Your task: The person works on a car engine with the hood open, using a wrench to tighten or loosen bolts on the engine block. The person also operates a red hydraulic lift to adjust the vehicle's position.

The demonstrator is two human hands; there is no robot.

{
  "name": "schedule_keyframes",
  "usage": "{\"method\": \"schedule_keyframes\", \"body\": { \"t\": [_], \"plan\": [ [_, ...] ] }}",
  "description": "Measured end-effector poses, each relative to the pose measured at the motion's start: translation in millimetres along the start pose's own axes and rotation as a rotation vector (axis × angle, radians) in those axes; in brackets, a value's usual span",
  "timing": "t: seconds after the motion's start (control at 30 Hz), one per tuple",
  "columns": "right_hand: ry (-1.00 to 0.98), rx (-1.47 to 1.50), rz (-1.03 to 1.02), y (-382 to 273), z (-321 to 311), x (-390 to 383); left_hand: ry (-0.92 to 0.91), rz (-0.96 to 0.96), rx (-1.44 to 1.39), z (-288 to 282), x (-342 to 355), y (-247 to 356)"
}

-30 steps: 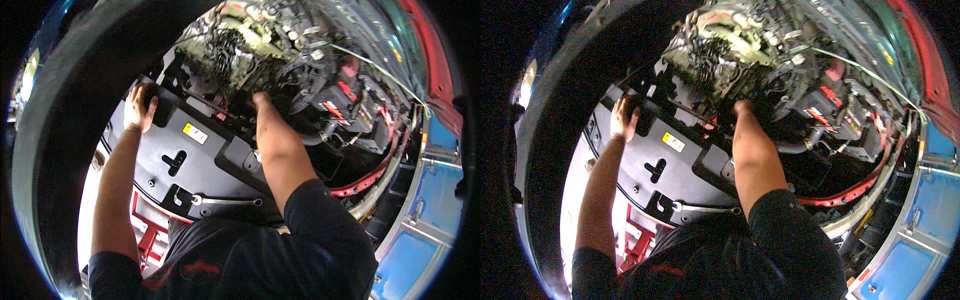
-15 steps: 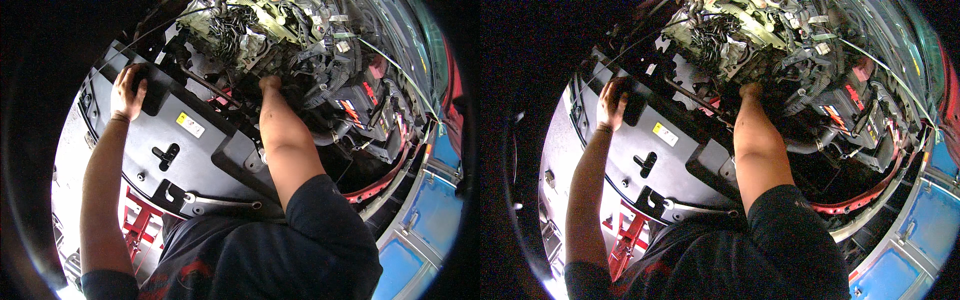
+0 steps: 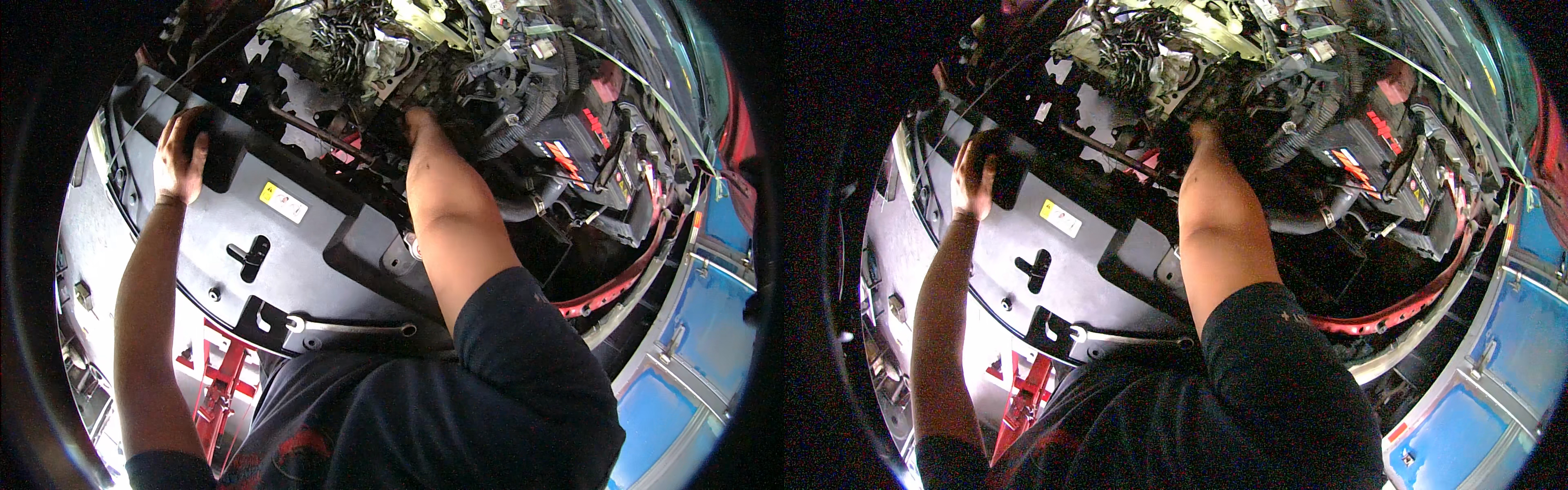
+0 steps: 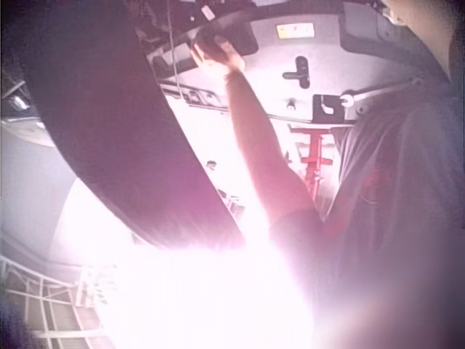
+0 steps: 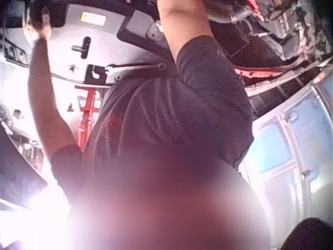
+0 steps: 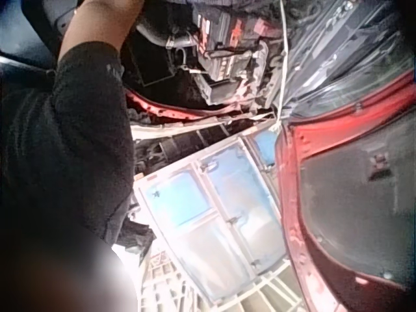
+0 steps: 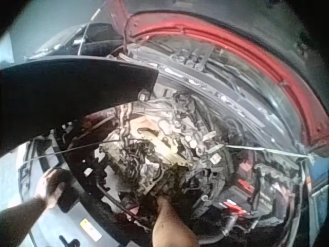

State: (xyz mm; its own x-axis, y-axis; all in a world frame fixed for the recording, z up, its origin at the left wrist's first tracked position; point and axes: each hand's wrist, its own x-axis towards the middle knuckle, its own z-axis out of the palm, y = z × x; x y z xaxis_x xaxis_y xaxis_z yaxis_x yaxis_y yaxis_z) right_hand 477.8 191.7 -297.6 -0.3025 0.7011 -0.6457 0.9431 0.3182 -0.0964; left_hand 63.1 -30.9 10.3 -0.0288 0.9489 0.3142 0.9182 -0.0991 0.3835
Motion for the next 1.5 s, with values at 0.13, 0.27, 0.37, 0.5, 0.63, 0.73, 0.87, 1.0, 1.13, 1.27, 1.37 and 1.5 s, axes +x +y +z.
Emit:
{"method": "schedule_keyframes", "body": {
  "t": [0.13, 0.27, 0.37, 0.5, 0.63, 0.73, 0.87, 1.0, 1.13, 1.27, 1.37, 1.5],
  "plan": [
    [0.148, 1.013, 0.387, -9.8, 1.9, -10.1, 0.014, -0.018, -0.002, 1.7, -4.1, 2.5],
    [0.066, 1.819, 0.472, -27.1, -19.6, -37.9, 0.061, 0.010, 0.024, 4.2, -5.9, 2.5],
    [0.093, 1.834, 0.498, -42.7, -35.4, -55.6, 0.031, -0.035, 0.025, 2.5, -2.0, -3.0],
    [0.170, 1.871, 0.573, -60.7, -47.2, -73.4, 0.007, -0.025, 0.022, 0.1, -3.1, -10.3],
    [0.173, 1.878, 0.388, -73.4, -47.0, -78.0, -0.007, -0.010, -0.007, -1.0, -5.6, -18.2],
    [0.160, 1.709, 0.511, -76.2, -44.4, -72.5, -0.041, -0.007, -0.003, -0.6, -6.6, -21.8],
    [0.131, 1.611, 0.592, -71.7, -36.4, -67.1, -0.006, -0.038, -0.013, 0.4, -13.3, -19.5],
    [0.116, 1.642, 0.553, -68.5, -28.7, -67.1, 0.011, -0.049, 0.020, -1.9, -20.2, -16.1],
    [0.096, 1.651, 0.530, -70.3, -25.1, -63.2, 0.028, -0.035, 0.036, -5.0, -17.9, -20.6],
    [0.079, 1.657, 0.510, -68.3, -20.7, -56.3, 0.025, -0.032, 0.032, -5.0, -16.9, -27.6],
    [0.059, 1.658, 0.491, -64.0, -15.3, -50.5, 0.028, -0.031, 0.045, -3.6, -19.0, -31.4],
    [0.034, 1.653, 0.471, -59.6, -8.5, -41.8, 0.026, -0.050, 0.020, -2.2, -21.5, -34.9]
  ]
}}
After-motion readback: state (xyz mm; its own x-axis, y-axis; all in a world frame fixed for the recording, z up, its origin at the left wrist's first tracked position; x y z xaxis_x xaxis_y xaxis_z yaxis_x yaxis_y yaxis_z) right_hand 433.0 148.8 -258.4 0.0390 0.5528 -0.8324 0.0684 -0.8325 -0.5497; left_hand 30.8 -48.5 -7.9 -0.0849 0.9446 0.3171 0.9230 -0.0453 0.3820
